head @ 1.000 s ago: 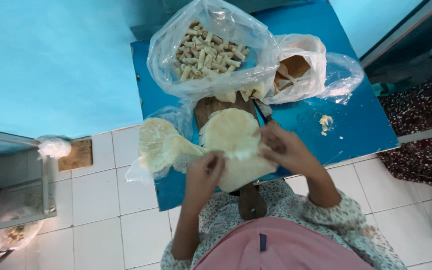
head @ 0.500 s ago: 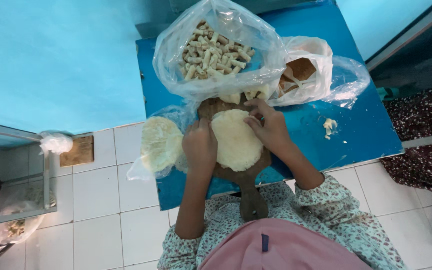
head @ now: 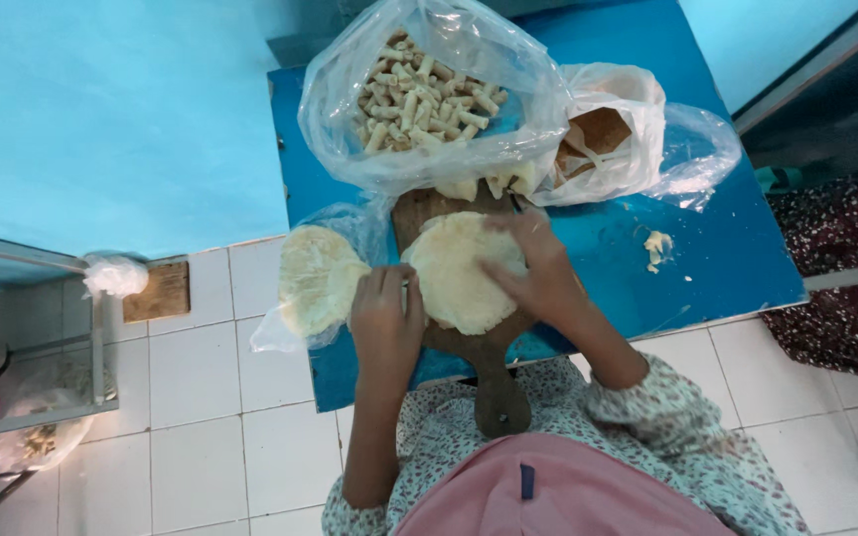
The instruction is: The person stretches and flattens pieces of dough by hand on a wooden board, stacking the flattened sheets, then uses a knife to cut the dough into smaller pieces. The cut pieces are left on the board and table beside bags of dough.
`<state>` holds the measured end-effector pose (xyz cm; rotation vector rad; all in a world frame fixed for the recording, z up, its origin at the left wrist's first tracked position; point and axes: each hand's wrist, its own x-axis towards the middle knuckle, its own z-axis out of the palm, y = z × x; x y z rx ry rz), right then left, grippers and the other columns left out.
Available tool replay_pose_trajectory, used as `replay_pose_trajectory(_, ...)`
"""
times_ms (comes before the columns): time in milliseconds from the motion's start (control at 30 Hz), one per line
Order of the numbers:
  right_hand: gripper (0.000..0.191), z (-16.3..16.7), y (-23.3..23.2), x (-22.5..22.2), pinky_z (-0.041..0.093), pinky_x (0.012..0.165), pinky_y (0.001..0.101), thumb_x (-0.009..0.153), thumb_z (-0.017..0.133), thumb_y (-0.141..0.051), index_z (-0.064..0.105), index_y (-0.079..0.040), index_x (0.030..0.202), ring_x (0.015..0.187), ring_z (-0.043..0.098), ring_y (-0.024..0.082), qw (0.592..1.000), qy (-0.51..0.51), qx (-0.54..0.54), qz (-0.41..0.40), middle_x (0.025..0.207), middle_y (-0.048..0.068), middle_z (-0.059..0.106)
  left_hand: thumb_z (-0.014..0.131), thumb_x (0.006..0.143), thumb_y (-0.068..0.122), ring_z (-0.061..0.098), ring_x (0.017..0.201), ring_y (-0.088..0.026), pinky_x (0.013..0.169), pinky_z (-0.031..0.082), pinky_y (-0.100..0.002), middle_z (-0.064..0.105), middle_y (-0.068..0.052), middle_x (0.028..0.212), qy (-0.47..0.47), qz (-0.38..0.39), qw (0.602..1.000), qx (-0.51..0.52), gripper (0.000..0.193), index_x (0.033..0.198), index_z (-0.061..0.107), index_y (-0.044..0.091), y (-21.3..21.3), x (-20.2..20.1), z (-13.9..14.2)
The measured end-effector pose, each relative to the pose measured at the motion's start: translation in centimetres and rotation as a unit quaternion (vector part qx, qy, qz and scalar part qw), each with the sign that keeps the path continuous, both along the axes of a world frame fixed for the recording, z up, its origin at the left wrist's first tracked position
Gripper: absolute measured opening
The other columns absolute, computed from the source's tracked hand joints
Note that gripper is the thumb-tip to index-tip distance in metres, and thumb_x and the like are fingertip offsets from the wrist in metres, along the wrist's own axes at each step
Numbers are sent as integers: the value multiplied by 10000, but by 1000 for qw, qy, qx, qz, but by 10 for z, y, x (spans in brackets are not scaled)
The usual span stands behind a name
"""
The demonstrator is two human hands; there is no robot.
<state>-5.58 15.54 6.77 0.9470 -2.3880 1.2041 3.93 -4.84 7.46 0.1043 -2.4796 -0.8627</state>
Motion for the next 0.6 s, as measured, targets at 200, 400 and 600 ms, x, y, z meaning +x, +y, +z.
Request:
replay_pose_trajectory(200, 660, -3, -14, 36, 492, 888, 485, 716, 870, -176, 606, -53, 1308, 1031, 626, 389, 982, -29, 87, 163, 1078, 152, 678, 664, 907, 28, 618, 974, -357, 839, 478, -478, 666, -140, 999, 29, -16, 999, -32, 96, 1003, 659, 20, 4, 24, 0)
replay_pose_trajectory(400, 403, -35, -16, 27, 616, 743, 308, 910, 709, -31, 621, -73, 1301, 859, 752, 227, 943, -318, -98, 31, 957, 101, 737, 698, 895, 77, 607, 1090, -328, 968, 437, -494, 673, -115, 1098, 40, -32, 997, -61, 168, 1057, 679, 35, 8, 32, -14)
replay_pose_trajectory(600, 249, -41, -21, 42, 617, 867, 334, 969, 704, -18, 614, -77, 1194, 1001, 779, 227, 989, -121, -82, 32, 1180, 99, 732, 709, 879, 196, 569, 1190, -318, 1042, 344, -600, 676, -70, 1173, 29, -30, 982, -186, 231, 1076, 707, 74, 3, 40, -27)
